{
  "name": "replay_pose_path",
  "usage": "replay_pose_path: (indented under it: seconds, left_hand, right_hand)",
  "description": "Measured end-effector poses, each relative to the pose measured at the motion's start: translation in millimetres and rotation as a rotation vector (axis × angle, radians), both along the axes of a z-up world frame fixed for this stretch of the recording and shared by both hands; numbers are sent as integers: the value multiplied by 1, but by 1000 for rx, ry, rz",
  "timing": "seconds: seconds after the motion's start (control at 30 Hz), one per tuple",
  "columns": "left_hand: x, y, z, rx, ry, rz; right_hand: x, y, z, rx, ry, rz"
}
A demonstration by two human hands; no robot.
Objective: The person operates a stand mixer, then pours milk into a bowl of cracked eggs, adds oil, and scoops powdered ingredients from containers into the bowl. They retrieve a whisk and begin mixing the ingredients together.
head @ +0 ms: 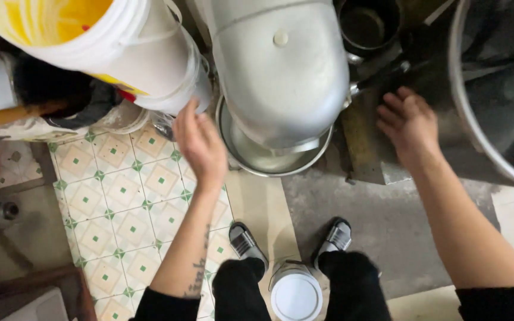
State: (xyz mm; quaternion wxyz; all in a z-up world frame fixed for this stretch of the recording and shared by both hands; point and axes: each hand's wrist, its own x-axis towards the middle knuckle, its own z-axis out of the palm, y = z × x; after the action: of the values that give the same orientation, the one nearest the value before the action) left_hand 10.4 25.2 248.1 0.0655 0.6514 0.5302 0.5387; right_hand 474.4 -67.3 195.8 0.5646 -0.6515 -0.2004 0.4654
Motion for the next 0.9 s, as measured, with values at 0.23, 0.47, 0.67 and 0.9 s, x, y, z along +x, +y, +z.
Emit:
replay_pose_path:
  seconds: [0.23, 0.47, 0.67, 0.9]
  left_hand:
    - [119, 42, 158, 130, 125, -344]
    - [146, 40, 130, -91, 472, -129]
    - [147, 35, 139, -246, 578, -116]
    - [145, 36, 146, -288, 576, -135]
  right_hand:
    - [-79, 78, 238, -239, -121, 265]
    - [-55, 105, 175, -270, -99, 643]
    - [-65, 131, 203, -344, 79, 777]
    - [-76, 156, 193, -364, -66, 941]
